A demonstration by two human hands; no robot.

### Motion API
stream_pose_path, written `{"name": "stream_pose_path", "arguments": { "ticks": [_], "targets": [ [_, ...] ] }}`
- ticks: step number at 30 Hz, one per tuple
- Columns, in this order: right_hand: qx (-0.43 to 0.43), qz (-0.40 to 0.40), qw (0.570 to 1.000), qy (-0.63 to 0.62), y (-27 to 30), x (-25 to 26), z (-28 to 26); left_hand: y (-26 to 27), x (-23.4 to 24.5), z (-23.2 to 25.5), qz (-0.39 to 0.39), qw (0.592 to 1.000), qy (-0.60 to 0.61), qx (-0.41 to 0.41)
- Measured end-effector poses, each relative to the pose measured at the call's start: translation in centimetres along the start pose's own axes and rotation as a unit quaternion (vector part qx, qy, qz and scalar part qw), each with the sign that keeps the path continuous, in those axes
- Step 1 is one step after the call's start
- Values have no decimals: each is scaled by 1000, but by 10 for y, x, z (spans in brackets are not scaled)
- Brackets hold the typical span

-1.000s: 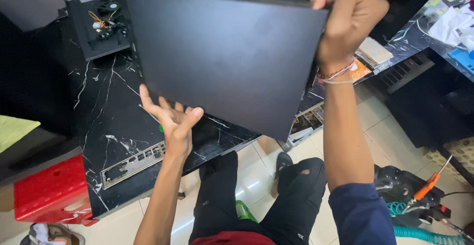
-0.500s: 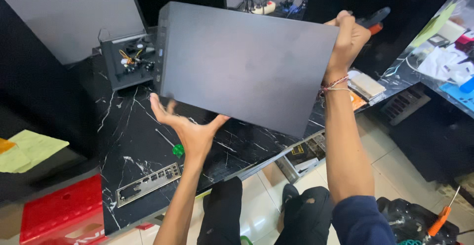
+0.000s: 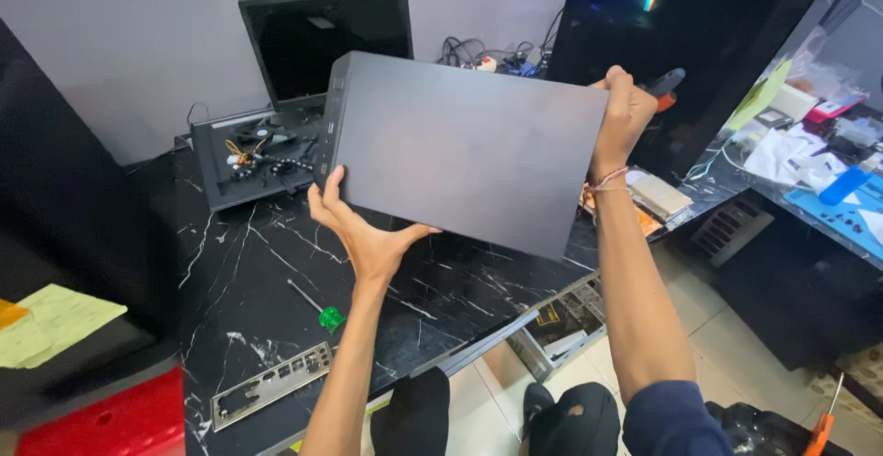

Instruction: The person removes the side panel of a computer case and proceeds to organize the internal cables. They gather the wires into a bundle, secure them with a zip tie, and then separate and route the individual cables within the case.

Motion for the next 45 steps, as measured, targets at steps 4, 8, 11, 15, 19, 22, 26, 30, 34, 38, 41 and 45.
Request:
{"name": "stream_pose_path", "arguments": {
  "ticks": [4, 8, 11, 15, 19, 22, 26, 30, 34, 38, 41, 45],
  "targets": [
    [-40, -29, 999, -2, -8, -3, -13, 1, -5, 8, 27, 1000, -5, -9],
    [-61, -60, 996, -13, -18, 0, 1, 0, -3, 31, 124, 987, -43, -95],
    [-69, -61, 995, -37, -20, -1, 6, 1, -4, 45, 147, 981, -43, -119],
    [-213, -37, 976, -32, -4, 9, -23, 0, -12, 59, 161, 978, -32, -125],
    [-278, -88, 907, -303, 49, 12, -74, -8, -32, 75, 171, 979, -29, -109],
    [-191, -144, 928, -286, 66, 15, -66, -21, -42, 80, 141, 985, -68, -68],
    [-17, -189, 963, -192, 61, 14, -36, -41, -35, 65, 76, 992, -83, -58],
    [-21, -209, 976, -61, 55, 8, -60, -51, -15, 35, 20, 992, 36, -118],
    [-20, -202, 976, -73, 47, 1, -44, -55, -12, 27, -27, 994, 62, -84],
    [5, -207, 978, -25, 45, -6, -40, -64, -33, -6, -77, 997, -15, -15],
    [-19, -212, 977, 3, 44, -13, -37, -70, -43, -17, -51, 996, -68, 12],
    [12, -213, 975, -55, 30, -24, -13, -76, -48, -27, -3, 997, -64, -37]
  ]
}}
Point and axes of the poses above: each hand's wrist, its own y-axis away from the middle knuckle, its own x-axis out of the back of the hand, z = x × y, the point moved 5 cm from there along -y, towards the middle knuckle, and after that the axes turned 1 degree about x, right-handed, at the moved point
